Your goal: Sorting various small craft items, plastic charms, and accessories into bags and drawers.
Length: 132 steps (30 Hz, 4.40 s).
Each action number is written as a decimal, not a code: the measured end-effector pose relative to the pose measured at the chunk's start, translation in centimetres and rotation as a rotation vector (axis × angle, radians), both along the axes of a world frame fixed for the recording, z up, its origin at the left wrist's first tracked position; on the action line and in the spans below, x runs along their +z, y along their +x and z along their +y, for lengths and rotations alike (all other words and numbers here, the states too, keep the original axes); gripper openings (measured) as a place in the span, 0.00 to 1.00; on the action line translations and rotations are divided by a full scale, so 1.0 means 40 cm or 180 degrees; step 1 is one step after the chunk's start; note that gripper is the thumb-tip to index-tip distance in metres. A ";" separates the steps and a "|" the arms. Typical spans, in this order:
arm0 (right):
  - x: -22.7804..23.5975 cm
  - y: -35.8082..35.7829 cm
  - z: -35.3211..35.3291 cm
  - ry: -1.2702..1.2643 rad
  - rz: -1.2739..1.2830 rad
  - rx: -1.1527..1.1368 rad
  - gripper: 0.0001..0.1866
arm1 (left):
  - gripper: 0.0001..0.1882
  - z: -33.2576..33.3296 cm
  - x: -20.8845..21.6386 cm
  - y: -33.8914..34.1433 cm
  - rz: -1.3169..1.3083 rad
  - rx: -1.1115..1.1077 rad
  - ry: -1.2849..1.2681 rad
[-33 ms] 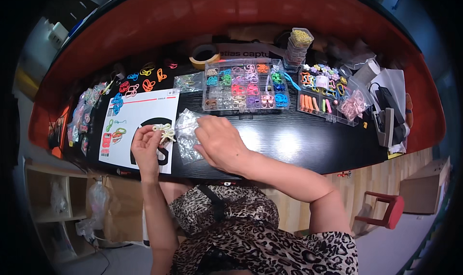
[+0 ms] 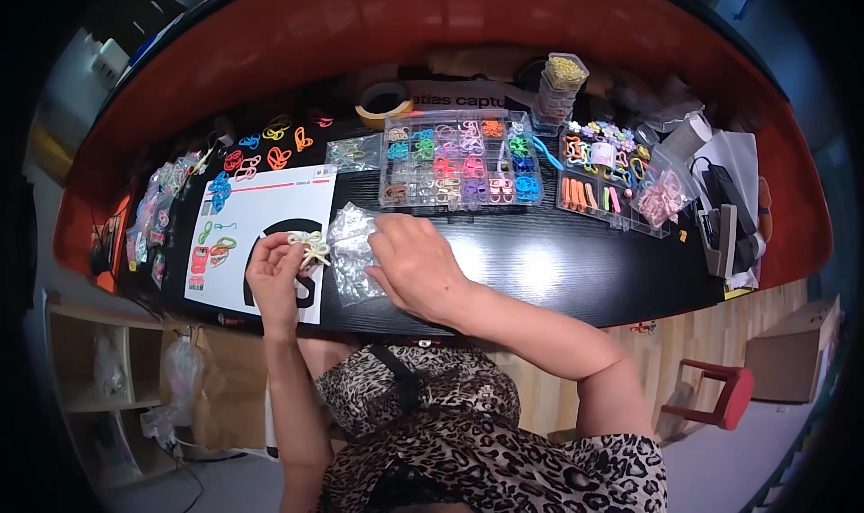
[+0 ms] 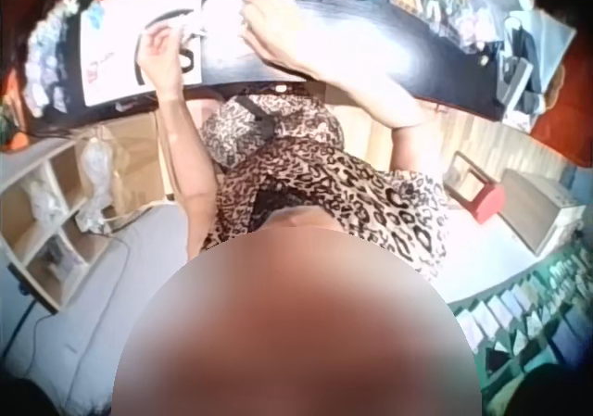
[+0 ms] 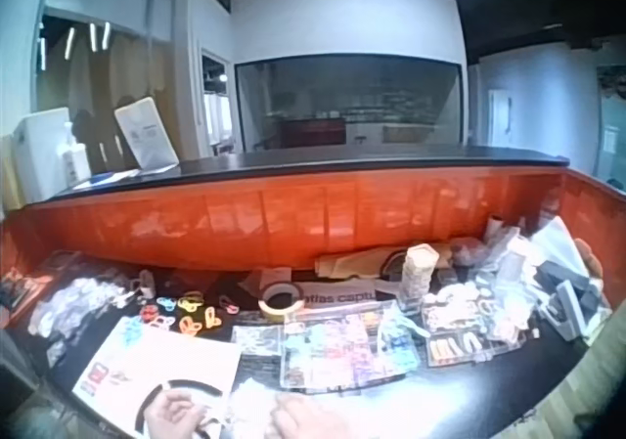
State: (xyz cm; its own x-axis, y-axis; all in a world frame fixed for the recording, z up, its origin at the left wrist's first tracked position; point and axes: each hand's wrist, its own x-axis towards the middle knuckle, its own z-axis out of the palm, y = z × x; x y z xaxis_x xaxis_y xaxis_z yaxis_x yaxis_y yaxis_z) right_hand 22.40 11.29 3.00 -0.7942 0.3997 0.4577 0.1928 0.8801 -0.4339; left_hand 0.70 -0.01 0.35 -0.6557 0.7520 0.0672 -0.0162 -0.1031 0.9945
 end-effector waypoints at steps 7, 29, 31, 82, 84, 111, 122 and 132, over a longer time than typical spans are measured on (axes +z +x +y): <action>-0.019 0.007 0.015 -0.0088 0.0074 -0.0107 0.25 | 0.09 0.006 0.022 0.032 0.0352 -0.0178 -0.0258; -0.003 -0.069 -0.036 0.0423 -0.0610 -0.0900 0.45 | 0.11 0.007 0.016 0.015 0.0047 -0.0101 -0.0152; 0.000 -0.076 -0.042 0.0623 -0.0521 -0.0949 0.46 | 0.11 0.005 0.016 0.014 0.0072 -0.0072 -0.0139; -0.008 -0.062 -0.019 -0.3505 0.0954 0.0358 0.16 | 0.09 0.051 0.080 0.108 -0.0090 -0.0301 0.0426; -0.013 -0.064 -0.014 -0.4638 0.1374 0.0341 0.10 | 0.09 0.063 0.056 0.117 -0.0223 -0.0326 0.0542; -0.010 -0.069 -0.001 -0.4353 0.1485 0.0201 0.11 | 0.08 0.056 0.023 0.097 -0.0751 -0.0530 0.0364; -0.016 -0.072 -0.003 -0.4122 0.1488 0.0135 0.12 | 0.07 0.058 0.012 0.097 -0.0725 -0.0467 0.0423; -0.010 -0.068 -0.011 -0.4038 0.1339 0.0232 0.12 | 0.08 0.054 0.005 0.086 -0.0887 -0.0478 0.0541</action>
State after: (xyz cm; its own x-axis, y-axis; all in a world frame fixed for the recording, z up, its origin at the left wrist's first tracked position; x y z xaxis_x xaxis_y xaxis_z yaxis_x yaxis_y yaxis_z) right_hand 19.68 10.84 2.58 -0.7229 0.6907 0.0175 -0.1862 -0.1704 -0.9676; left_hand 4.13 2.14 0.54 -0.5494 0.8349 0.0338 -0.3119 -0.2425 0.9187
